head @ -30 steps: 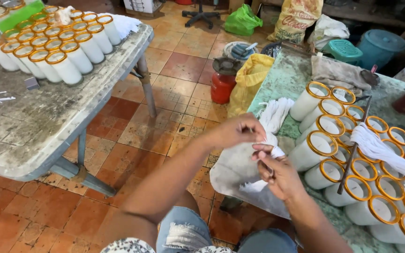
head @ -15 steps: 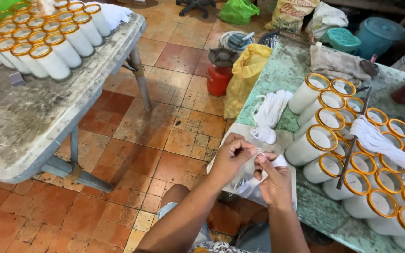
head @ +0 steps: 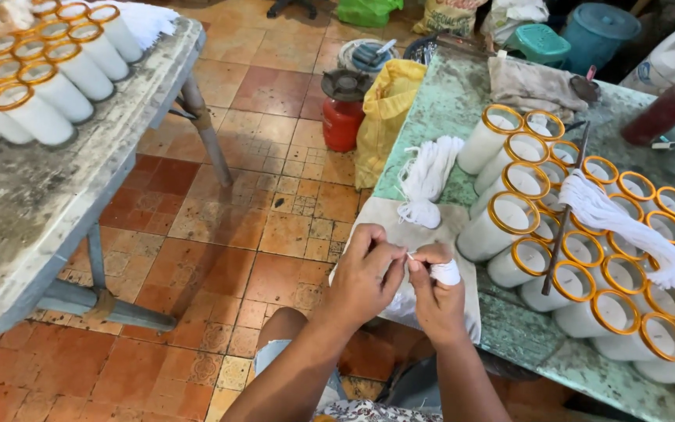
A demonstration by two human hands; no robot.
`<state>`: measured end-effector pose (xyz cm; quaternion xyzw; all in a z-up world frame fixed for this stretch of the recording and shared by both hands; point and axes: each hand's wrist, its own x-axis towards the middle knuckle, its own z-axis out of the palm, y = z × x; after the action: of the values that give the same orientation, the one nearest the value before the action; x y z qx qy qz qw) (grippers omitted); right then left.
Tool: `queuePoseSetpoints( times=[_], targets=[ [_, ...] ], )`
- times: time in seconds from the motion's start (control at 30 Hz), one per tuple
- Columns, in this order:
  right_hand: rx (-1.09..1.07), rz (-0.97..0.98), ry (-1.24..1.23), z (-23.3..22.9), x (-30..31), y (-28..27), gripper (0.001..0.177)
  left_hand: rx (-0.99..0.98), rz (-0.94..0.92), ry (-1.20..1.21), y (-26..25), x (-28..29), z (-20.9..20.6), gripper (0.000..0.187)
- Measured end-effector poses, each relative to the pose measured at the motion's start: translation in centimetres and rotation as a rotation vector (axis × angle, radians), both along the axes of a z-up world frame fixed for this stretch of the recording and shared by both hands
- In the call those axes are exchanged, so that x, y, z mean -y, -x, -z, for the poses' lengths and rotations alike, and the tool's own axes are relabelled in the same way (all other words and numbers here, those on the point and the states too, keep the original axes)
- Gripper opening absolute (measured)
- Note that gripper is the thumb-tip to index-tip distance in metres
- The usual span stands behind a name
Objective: Tying candle wicks into bundles or onto supports using thin string.
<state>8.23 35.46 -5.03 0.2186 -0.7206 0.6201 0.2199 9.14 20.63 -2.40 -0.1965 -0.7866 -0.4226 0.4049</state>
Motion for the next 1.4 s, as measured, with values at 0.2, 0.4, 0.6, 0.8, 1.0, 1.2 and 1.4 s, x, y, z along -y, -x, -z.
queuePoseSetpoints(
  times=[0.2, 0.4, 0.6, 0.8, 1.0, 1.2, 1.4],
  targets=[
    [0.126, -0.062, 0.221, 2.3, 0.2, 0.9, 0.008, 0.342, 0.424, -0.370, 0.6, -0.3, 2.0, 0.004],
    [0.105, -0.006, 0.410, 1.2, 1.3, 0.3, 0.012, 0.472, 0.514, -0.563, 1.1, 0.2, 2.2, 0.003],
    [-0.070, 0.083, 0.168, 0.7, 0.4, 0.5, 0.009, 0.531, 0.389, -0.469, 0.3, 0.1, 1.0, 0.003],
    [0.273, -0.261, 0.690, 2.6, 1.0, 1.0, 0.016, 0.683, 0.431, -0.686, 0.5, -0.4, 1.9, 0.009],
    [0.398, -0.380, 0.890, 1.2, 1.8, -0.1, 0.023, 0.718, 0.460, -0.762, 0.4, -1.1, 1.9, 0.011],
    [0.445, -0.386, 0.905, 1.4, 1.1, 0.2, 0.024, 0.676, 0.421, -0.684, 0.3, -0.5, 1.6, 0.009],
    [0.499, -0.500, 0.965, 2.1, -0.1, 0.8, 0.024, 0.623, 0.462, -0.704, 0.5, -0.7, 2.1, 0.014]
  ],
)
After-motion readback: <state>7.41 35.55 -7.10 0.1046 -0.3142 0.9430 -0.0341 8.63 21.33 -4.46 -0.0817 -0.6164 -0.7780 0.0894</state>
